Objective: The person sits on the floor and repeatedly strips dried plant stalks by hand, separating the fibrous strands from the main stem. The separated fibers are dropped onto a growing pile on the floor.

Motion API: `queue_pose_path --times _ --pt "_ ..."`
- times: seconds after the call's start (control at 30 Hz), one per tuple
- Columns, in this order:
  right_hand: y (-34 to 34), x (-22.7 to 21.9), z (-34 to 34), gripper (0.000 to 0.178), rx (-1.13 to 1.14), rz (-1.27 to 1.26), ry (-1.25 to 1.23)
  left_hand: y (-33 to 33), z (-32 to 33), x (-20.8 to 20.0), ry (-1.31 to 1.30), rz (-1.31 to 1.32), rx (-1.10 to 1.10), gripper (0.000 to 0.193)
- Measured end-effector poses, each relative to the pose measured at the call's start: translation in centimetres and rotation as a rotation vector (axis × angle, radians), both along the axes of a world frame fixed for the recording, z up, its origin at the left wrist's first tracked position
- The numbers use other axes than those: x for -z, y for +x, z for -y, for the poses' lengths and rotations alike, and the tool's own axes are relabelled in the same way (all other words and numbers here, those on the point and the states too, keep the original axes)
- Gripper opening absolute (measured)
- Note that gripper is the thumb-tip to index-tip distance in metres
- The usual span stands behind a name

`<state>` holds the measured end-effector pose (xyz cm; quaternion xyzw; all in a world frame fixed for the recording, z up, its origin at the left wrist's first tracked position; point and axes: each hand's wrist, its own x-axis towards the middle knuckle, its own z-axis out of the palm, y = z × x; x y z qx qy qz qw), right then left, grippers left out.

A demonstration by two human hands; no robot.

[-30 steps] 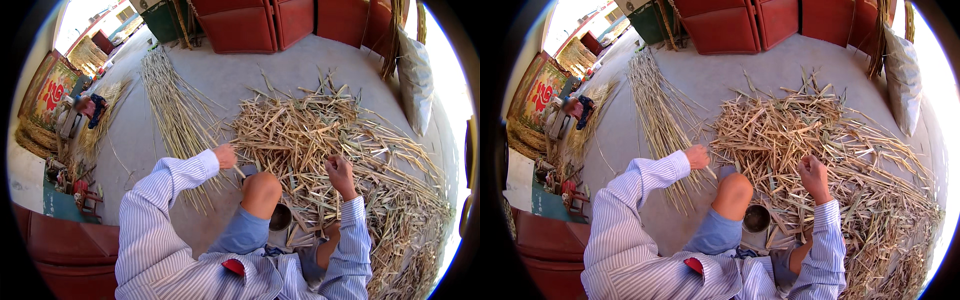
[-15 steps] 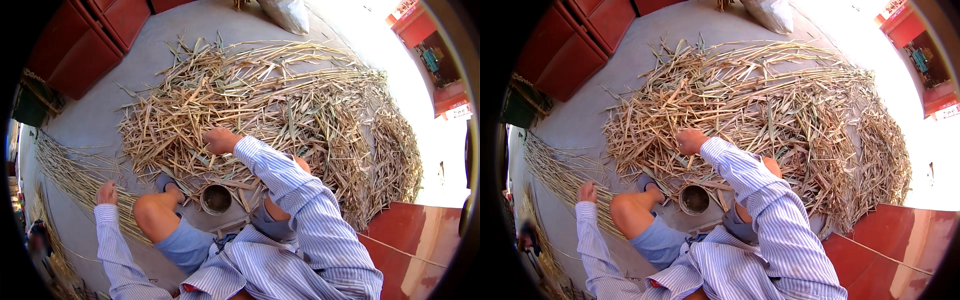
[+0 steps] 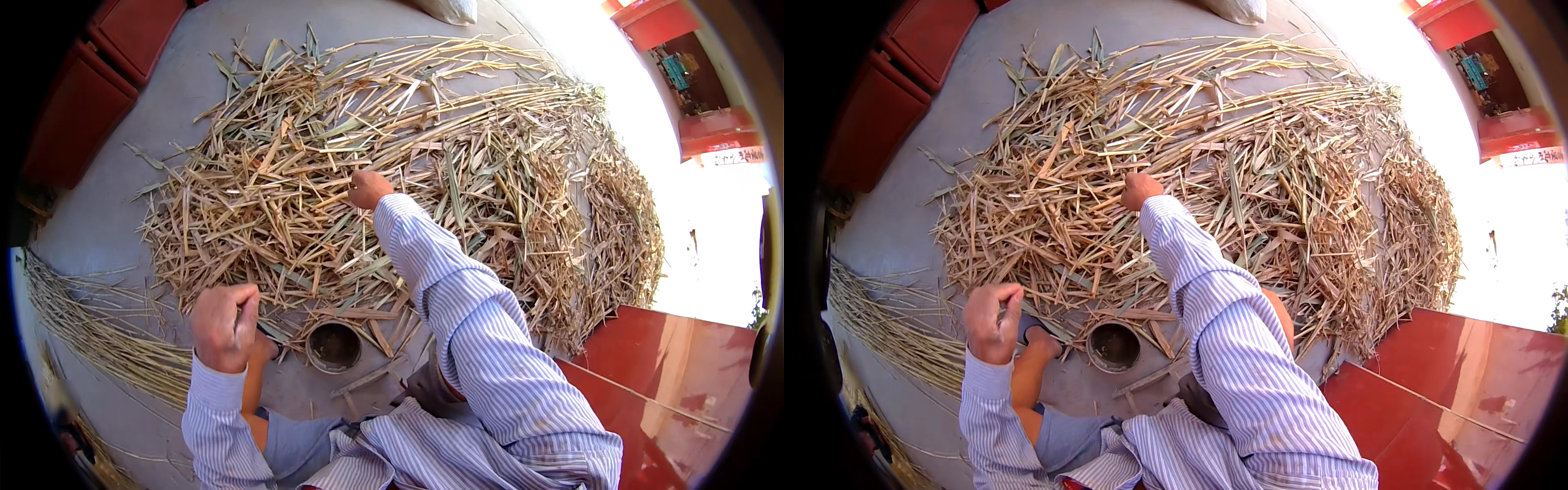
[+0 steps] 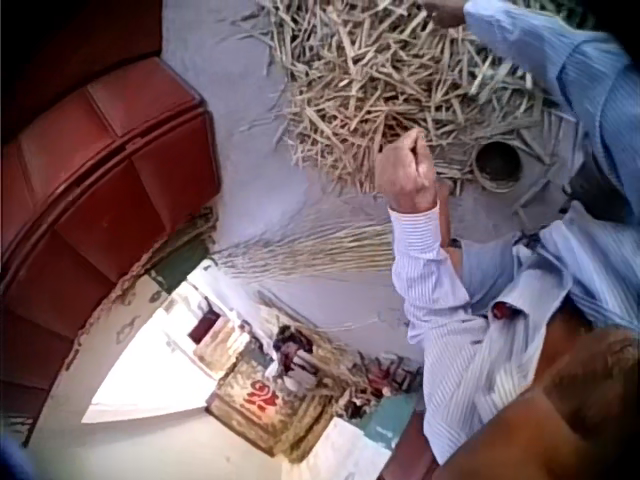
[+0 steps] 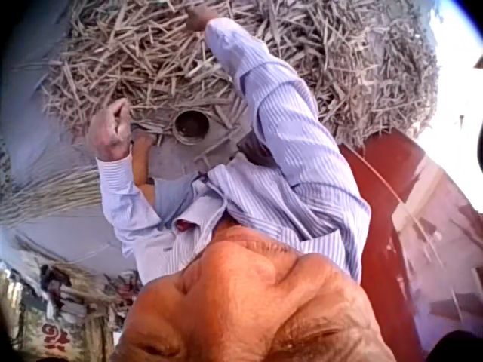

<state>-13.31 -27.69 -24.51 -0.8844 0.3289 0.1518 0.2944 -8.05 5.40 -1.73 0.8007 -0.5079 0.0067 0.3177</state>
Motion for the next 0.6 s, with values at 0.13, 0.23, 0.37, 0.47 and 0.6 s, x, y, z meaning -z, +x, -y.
queue_pose_path --times 0.13,0.23,0.37,0.47,0.6 --pt "2.4 3.6 0.9 0.030 0.077 0.036 -0.049 0.3 -1.2 0.7 0.198 0.149 0.098 0.009" --pt "2.9 6.1 2.6 0.032 0.173 0.110 -0.093 0.5 -1.1 1.0 0.327 0.082 0.081 0.023" --pt "4.4 9.8 5.4 0.028 0.248 0.404 -0.234 1.3 -1.7 1.4 0.386 0.057 0.082 0.020" --pt "7.3 10.9 6.3 0.037 0.301 0.435 -0.198 1.6 -2.6 1.2 0.411 0.009 0.055 0.021" --pt "8.1 12.5 8.8 0.042 0.355 0.318 -0.173 2.1 -2.3 2.3 0.464 -0.024 0.103 0.019"
